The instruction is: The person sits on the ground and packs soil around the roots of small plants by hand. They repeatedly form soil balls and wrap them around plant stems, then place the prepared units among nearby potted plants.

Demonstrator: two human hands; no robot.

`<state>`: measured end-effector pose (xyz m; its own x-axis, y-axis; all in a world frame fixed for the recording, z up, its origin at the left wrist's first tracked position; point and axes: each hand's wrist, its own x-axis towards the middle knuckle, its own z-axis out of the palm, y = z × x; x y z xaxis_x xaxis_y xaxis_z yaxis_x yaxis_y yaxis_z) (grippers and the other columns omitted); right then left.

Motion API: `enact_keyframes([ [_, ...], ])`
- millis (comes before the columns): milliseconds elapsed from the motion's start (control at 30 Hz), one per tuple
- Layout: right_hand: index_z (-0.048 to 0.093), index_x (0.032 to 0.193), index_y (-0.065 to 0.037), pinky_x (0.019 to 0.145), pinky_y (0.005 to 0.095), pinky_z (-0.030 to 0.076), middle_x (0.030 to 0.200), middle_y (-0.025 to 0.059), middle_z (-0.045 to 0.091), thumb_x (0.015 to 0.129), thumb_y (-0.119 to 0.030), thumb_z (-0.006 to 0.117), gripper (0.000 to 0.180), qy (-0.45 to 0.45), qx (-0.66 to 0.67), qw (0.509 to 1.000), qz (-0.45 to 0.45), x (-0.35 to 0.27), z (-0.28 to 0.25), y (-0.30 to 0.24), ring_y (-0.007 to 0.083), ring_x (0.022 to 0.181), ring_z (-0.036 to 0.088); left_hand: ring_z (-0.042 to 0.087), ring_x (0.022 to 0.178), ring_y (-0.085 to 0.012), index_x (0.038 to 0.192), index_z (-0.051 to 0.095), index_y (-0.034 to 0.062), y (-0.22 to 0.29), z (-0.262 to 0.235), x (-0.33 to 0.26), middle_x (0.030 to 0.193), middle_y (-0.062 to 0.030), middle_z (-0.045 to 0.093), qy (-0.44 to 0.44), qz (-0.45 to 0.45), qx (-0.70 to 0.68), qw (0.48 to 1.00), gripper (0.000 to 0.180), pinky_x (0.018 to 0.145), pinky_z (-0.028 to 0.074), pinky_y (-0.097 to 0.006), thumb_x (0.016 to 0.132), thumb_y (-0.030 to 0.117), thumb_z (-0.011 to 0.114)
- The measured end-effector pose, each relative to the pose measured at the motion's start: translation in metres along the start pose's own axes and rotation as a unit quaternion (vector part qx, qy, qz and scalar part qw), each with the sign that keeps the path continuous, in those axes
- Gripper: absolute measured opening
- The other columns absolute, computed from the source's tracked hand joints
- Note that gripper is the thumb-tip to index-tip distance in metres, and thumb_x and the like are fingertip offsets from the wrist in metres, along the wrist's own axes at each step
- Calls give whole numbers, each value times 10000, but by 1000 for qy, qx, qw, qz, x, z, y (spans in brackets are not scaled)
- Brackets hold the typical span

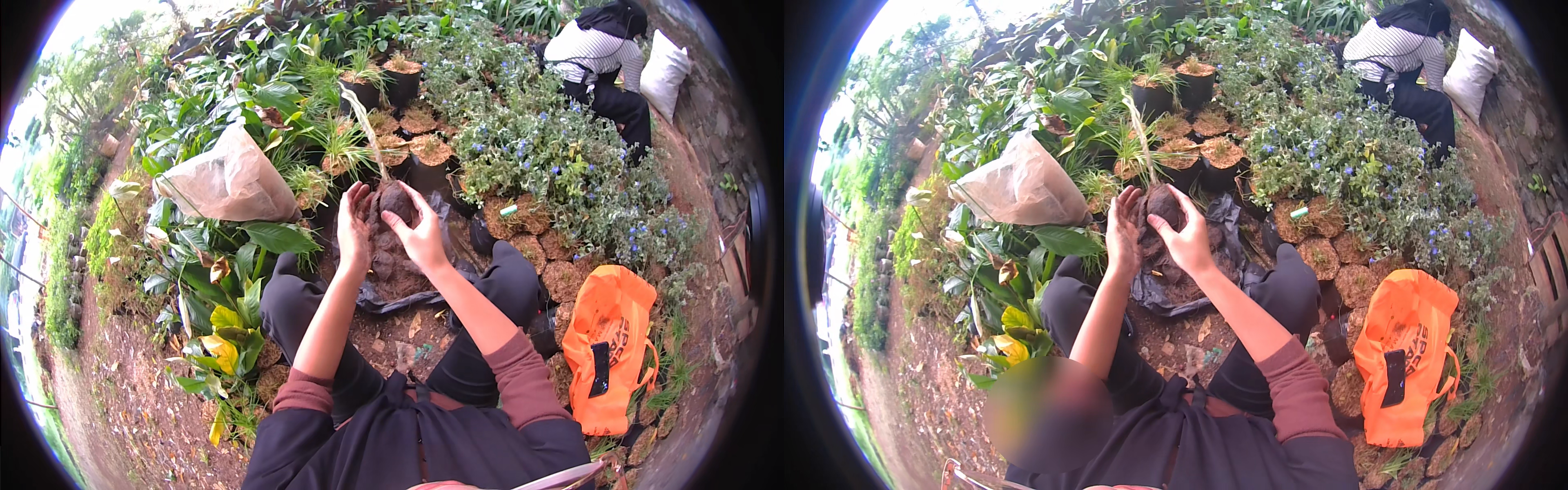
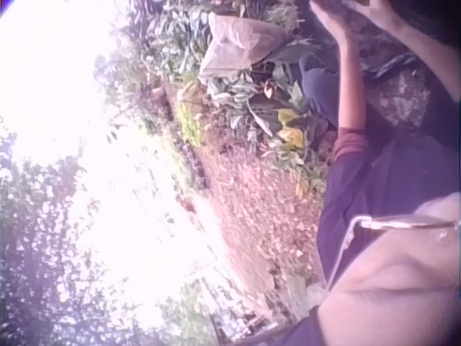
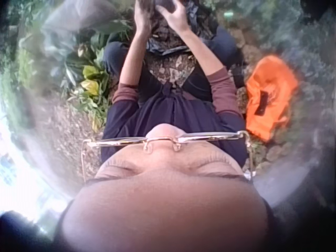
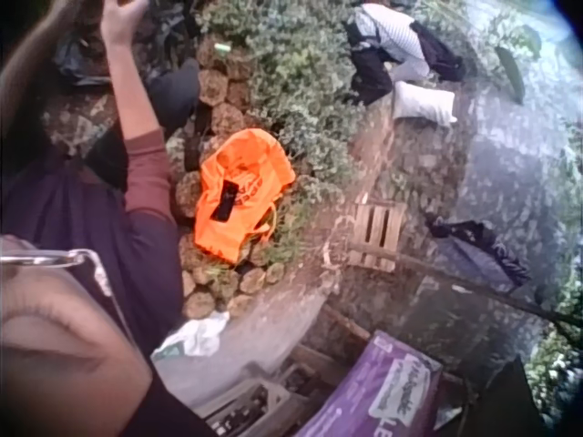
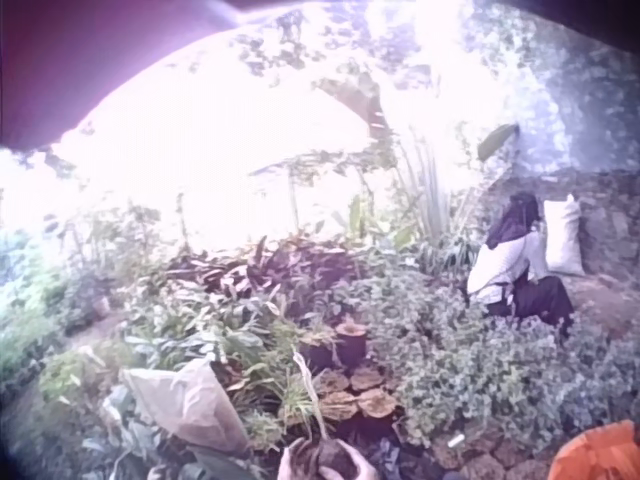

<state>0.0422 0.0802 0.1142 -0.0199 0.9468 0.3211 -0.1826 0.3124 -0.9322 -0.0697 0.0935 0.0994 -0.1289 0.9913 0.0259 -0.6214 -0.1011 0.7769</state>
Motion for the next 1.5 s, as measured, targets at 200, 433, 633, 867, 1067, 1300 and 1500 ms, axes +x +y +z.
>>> enact_keyframes([
  [200,367,1331,-28,1050,475,183,1375,183,342,895,-223,494,494,-46,-324,933,-146,-12,8,7,347,1284,298,525,1091,-236,1233,474,22,-12,0,-2,1212,-118,538,-22,-99,-87,991,577,972,384,-356,952,458,220],
  [433,399,1337,-108,1033,574,86,1445,138,236,910,-270,443,459,-36,-387,906,-168,-16,8,11,349,1309,235,577,969,-196,1145,516,6,-5,2,-5,1094,-121,591,-33,-41,-12,999,461,884,436,-320,970,351,266],
  [633,481,1239,-35,981,450,297,1261,145,452,826,-115,554,427,-42,-330,904,-267,-9,4,-18,319,1170,417,584,909,-184,1111,522,22,-8,-6,-4,1016,-94,600,-29,-16,25,999,446,824,468,-319,969,366,276],
  [867,516,1155,17,917,419,373,1104,164,541,816,-76,536,352,-72,-346,894,-275,-13,8,-11,329,1022,514,576,774,-147,962,549,0,-12,-10,-2,861,-81,605,-7,59,123,991,402,726,468,-272,970,315,300],
  [1067,477,1193,40,959,393,371,1184,207,514,829,-99,556,397,-46,-231,956,-175,-13,3,-20,347,1117,491,556,856,-156,1064,516,-24,2,3,-2,960,-98,587,-2,124,208,970,409,800,443,-286,982,272,247],
  [1300,529,1152,51,939,365,410,1181,216,528,750,-136,687,471,-6,-255,955,-154,-4,-6,0,334,1102,518,322,1265,-222,1361,264,-7,-5,8,-8,1367,-142,339,-60,46,141,987,681,1068,209,-330,944,515,133],
  [1500,520,1174,54,918,300,423,1155,150,575,733,-128,729,521,12,-162,986,-45,4,-15,17,174,1048,545,316,1280,-218,1371,234,-30,-5,2,-3,1385,-163,320,-44,12,74,996,607,1071,215,-334,970,426,222],
])
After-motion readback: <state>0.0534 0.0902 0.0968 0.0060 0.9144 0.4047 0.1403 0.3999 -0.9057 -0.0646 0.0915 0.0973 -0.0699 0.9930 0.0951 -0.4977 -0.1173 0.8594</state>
